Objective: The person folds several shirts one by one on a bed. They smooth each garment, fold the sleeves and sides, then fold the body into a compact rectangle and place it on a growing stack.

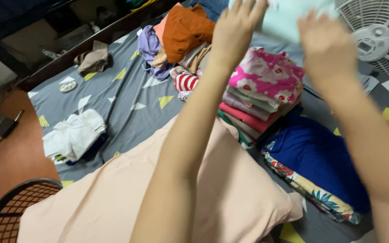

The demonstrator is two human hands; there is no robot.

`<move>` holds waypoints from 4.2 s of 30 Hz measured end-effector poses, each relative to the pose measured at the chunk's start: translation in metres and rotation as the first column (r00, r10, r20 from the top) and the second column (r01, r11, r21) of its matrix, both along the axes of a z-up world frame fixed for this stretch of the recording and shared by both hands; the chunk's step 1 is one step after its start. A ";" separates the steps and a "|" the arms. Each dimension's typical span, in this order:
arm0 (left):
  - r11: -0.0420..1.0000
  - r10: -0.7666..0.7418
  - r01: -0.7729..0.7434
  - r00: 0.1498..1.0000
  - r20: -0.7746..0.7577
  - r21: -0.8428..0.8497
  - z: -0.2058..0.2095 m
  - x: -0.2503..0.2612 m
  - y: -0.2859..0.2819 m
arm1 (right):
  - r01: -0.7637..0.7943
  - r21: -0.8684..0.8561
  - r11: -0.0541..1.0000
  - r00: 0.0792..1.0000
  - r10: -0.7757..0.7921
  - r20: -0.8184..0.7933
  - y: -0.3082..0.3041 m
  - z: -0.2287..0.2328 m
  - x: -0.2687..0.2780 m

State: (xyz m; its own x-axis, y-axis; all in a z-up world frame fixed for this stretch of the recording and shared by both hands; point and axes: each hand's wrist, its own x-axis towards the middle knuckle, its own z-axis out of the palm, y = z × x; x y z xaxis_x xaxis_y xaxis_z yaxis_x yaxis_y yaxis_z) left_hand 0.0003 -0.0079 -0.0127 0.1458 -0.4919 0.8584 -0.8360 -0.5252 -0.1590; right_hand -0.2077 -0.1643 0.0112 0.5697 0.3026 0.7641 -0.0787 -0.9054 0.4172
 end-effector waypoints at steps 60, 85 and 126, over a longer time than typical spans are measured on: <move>0.760 -0.034 -0.520 0.569 -0.822 -0.391 -0.248 0.039 0.267 | 0.277 0.703 -0.656 0.884 -0.113 -0.454 0.177 -0.202 0.451; 0.017 -0.849 -0.676 0.380 -0.368 -0.737 -0.301 0.113 0.420 | 0.321 0.112 -0.940 0.694 0.314 0.647 0.348 -0.187 0.385; 0.463 -0.136 -0.760 0.449 -0.883 -0.457 -0.266 0.073 0.437 | 0.666 0.617 -0.420 -0.057 0.795 0.604 0.379 -0.247 0.234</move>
